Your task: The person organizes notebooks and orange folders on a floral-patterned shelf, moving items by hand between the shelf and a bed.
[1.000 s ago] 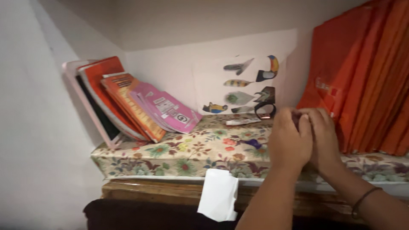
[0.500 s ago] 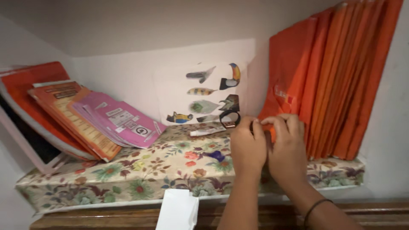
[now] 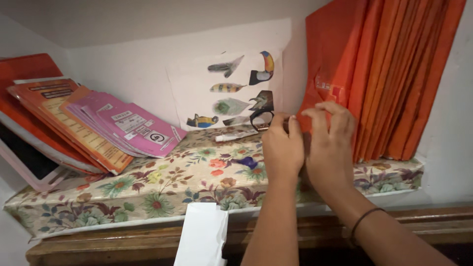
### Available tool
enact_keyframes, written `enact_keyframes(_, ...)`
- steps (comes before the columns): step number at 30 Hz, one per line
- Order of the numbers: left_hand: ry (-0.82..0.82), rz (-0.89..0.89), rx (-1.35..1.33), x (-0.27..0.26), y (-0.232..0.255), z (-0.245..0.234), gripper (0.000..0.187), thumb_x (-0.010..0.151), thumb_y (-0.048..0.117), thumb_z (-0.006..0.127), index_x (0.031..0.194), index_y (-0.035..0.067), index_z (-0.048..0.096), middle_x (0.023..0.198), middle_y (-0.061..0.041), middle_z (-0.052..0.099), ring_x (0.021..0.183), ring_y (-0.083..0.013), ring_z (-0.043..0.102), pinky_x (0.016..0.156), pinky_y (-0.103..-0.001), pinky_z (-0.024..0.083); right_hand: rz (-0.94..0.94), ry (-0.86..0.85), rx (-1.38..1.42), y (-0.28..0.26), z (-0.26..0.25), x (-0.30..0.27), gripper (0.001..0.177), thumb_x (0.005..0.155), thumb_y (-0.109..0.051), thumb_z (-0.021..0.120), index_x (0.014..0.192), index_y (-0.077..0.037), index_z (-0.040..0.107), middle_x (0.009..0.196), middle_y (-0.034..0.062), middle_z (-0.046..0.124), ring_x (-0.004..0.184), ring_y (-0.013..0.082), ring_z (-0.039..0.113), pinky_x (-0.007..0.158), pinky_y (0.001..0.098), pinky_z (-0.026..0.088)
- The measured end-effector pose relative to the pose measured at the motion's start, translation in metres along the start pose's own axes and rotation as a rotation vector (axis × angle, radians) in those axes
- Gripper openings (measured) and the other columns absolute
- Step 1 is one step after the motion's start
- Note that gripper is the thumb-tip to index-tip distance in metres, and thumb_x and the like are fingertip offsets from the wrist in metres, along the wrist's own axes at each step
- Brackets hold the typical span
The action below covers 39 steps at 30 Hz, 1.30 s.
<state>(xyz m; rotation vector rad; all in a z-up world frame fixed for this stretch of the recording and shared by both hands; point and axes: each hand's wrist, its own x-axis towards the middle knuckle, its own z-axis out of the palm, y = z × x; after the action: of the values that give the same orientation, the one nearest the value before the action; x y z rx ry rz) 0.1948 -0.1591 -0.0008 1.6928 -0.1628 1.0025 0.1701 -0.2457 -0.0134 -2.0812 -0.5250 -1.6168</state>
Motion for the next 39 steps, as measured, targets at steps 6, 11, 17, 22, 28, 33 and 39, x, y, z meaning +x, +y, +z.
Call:
enact_keyframes(6,-0.129,-0.021,-0.137,0.002,-0.002,0.001,0.042,0.087,0.033,0.066,0.116,0.003,0.068,0.1,-0.017,0.077,0.089,-0.0305,0.077,0.081,-0.039,0.058,0.041,-0.035,0.319,0.004,-0.006,0.001,0.058,0.085,0.011,0.065,0.138,-0.006,0.049,0.145,0.0188,0.036,0.128,0.0367,0.056,0.098,0.0436,0.053)
enact_keyframes(11,-0.263,-0.077,-0.136,0.003,0.0,-0.001,0.06,0.085,0.037,0.068,0.139,0.011,0.062,0.105,-0.018,0.077,0.095,-0.0283,0.076,0.085,-0.037,0.057,0.224,-0.076,0.671,0.011,-0.003,0.009,0.089,0.082,0.014,0.062,0.159,-0.007,0.024,0.157,0.0162,0.028,0.12,0.0244,0.065,0.089,0.0338,0.059)
enact_keyframes(17,-0.282,-0.137,-0.219,0.005,-0.001,0.0,0.062,0.087,0.044,0.066,0.14,0.012,0.062,0.114,-0.017,0.076,0.105,-0.0267,0.076,0.091,-0.035,0.057,0.164,0.072,0.453,0.01,0.005,0.006,0.085,0.092,0.011,0.066,0.163,-0.001,0.02,0.164,0.0209,0.023,0.144,0.0325,0.048,0.098,0.0351,0.059)
enact_keyframes(22,-0.263,-0.11,-0.11,0.006,-0.004,0.0,0.064,0.086,0.048,0.068,0.139,0.014,0.064,0.116,-0.02,0.075,0.11,-0.0305,0.072,0.094,-0.037,0.053,0.181,0.049,0.432,0.015,0.007,0.003,0.087,0.091,0.009,0.068,0.164,-0.002,0.022,0.164,0.0187,0.029,0.148,0.0308,0.045,0.1,0.0346,0.055)
enact_keyframes(28,-0.27,-0.082,-0.161,0.005,-0.005,0.0,0.065,0.085,0.051,0.067,0.138,0.014,0.064,0.111,-0.019,0.077,0.105,-0.0295,0.075,0.092,-0.037,0.055,0.269,-0.047,0.62,0.03,0.012,0.007,0.078,0.089,0.009,0.061,0.161,-0.003,0.034,0.145,0.0161,0.043,0.12,0.0211,0.056,0.087,0.0298,0.055)
enact_keyframes(33,-0.216,-0.14,-0.215,0.005,-0.004,-0.003,0.058,0.084,0.048,0.071,0.124,0.006,0.071,0.107,-0.017,0.078,0.1,-0.03,0.076,0.088,-0.038,0.056,0.587,-0.281,0.851,0.039,0.026,0.015,0.054,0.088,0.005,0.052,0.139,-0.005,0.065,0.106,0.0062,0.069,0.09,0.0117,0.063,0.079,0.0255,0.052)
enact_keyframes(39,-0.054,-0.251,-0.262,0.014,-0.014,0.003,0.054,0.081,0.042,0.076,0.116,0.001,0.068,0.102,-0.018,0.078,0.094,-0.0311,0.076,0.085,-0.039,0.056,0.624,-0.411,0.814,0.04,0.029,0.016,0.03,0.089,0.001,0.055,0.113,0.001,0.073,0.089,0.0026,0.07,0.078,0.0113,0.064,0.07,0.0278,0.053)
